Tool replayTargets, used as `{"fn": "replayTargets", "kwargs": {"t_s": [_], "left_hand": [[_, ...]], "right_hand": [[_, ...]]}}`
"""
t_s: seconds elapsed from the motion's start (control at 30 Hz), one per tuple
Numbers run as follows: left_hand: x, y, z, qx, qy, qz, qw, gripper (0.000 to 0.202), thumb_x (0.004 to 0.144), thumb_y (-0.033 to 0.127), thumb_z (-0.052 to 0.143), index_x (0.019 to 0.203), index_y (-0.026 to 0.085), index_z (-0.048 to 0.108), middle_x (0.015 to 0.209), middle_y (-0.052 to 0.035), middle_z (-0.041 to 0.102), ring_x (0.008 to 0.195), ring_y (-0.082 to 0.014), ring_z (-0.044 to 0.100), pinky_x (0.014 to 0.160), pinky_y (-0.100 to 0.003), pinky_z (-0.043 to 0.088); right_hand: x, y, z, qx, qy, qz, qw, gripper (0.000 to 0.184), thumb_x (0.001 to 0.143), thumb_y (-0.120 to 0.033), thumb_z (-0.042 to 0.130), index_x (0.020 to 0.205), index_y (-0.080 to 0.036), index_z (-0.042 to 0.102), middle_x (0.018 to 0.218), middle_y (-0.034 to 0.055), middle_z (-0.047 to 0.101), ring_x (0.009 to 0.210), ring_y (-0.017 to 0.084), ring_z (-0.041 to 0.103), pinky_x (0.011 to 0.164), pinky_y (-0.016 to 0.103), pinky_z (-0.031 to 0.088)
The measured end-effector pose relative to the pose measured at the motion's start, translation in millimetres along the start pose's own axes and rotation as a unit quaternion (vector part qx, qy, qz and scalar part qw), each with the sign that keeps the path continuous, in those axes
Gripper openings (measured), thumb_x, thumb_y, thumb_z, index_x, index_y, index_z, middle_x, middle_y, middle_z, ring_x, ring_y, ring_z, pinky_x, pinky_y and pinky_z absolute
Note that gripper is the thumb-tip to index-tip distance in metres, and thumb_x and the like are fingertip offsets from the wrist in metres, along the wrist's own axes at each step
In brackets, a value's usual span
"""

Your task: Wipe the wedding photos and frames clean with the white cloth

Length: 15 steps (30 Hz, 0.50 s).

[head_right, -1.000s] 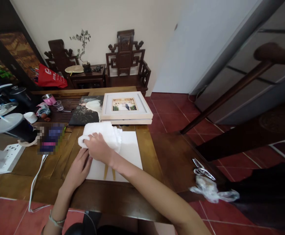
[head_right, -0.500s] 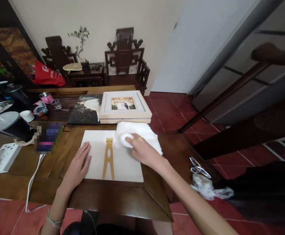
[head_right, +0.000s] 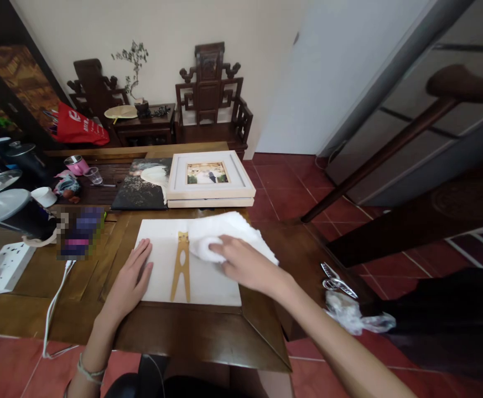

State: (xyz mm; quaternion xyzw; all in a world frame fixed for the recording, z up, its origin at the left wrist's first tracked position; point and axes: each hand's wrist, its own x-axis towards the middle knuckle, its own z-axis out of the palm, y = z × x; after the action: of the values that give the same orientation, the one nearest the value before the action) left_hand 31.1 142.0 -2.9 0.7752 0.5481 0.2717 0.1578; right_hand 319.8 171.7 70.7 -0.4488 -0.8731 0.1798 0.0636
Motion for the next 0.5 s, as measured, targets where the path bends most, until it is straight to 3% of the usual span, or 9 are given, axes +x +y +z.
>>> {"fn": "replayTargets", "kwargs": {"t_s": [0.13, 0.23, 0.4, 0.5], "left_hand": [[0.4, 0.7, -1.2, 0.002, -0.004, -0.002, 1.000, 0.046, 0.096, 0.024, 0.038, 0.142, 0.016, 0.039, 0.150, -0.0134, 0.037, 0.142, -0.0233, 0.029, 0.116, -0.049, 0.024], [0.3, -0.1, -0.7, 0.003, -0.003, 0.000, 1.000, 0.046, 0.096, 0.024, 0.039, 0.142, 0.016, 0.038, 0.150, -0.0133, 0.037, 0.142, -0.0232, 0.028, 0.117, -0.049, 0.023], [0.0, -1.0, 1.1, 0.005, 0.002, -0.003, 1.000, 0.046, 0.096, 0.024, 0.039, 0.142, 0.016, 0.039, 0.150, -0.0137, 0.038, 0.141, -0.0235, 0.030, 0.116, -0.049, 0.024], [-0.4, -1.0, 2.0, 0.009, 0.004, 0.000, 1.000, 0.047, 0.096, 0.024, 0.039, 0.142, 0.018, 0.038, 0.150, -0.0129, 0.037, 0.141, -0.0237, 0.030, 0.116, -0.050, 0.024]], "right_hand": [[40.0, 22.9, -2.2, -0.019, 0.029, 0.013, 0.999, 0.025, 0.066, 0.003, 0.040, 0.075, -0.019, 0.050, 0.073, 0.0033, 0.049, 0.072, 0.021, 0.052, 0.067, 0.030, 0.038], [43.6, 21.4, 2.9, -0.022, 0.040, 0.018, 0.999, 0.026, 0.065, 0.004, 0.040, 0.076, -0.018, 0.051, 0.076, 0.0056, 0.051, 0.074, 0.022, 0.052, 0.068, 0.031, 0.039], [-5.8, -14.6, 13.5, 0.013, 0.017, -0.002, 1.000, 0.038, 0.063, 0.007, 0.038, 0.087, -0.015, 0.058, 0.100, 0.0126, 0.059, 0.095, 0.024, 0.057, 0.080, 0.033, 0.044], [-48.0, -41.7, 13.3, 0.072, -0.038, -0.033, 0.996, 0.046, 0.060, 0.008, 0.037, 0.091, -0.016, 0.060, 0.124, 0.0144, 0.055, 0.120, 0.025, 0.049, 0.094, 0.034, 0.042]]}}
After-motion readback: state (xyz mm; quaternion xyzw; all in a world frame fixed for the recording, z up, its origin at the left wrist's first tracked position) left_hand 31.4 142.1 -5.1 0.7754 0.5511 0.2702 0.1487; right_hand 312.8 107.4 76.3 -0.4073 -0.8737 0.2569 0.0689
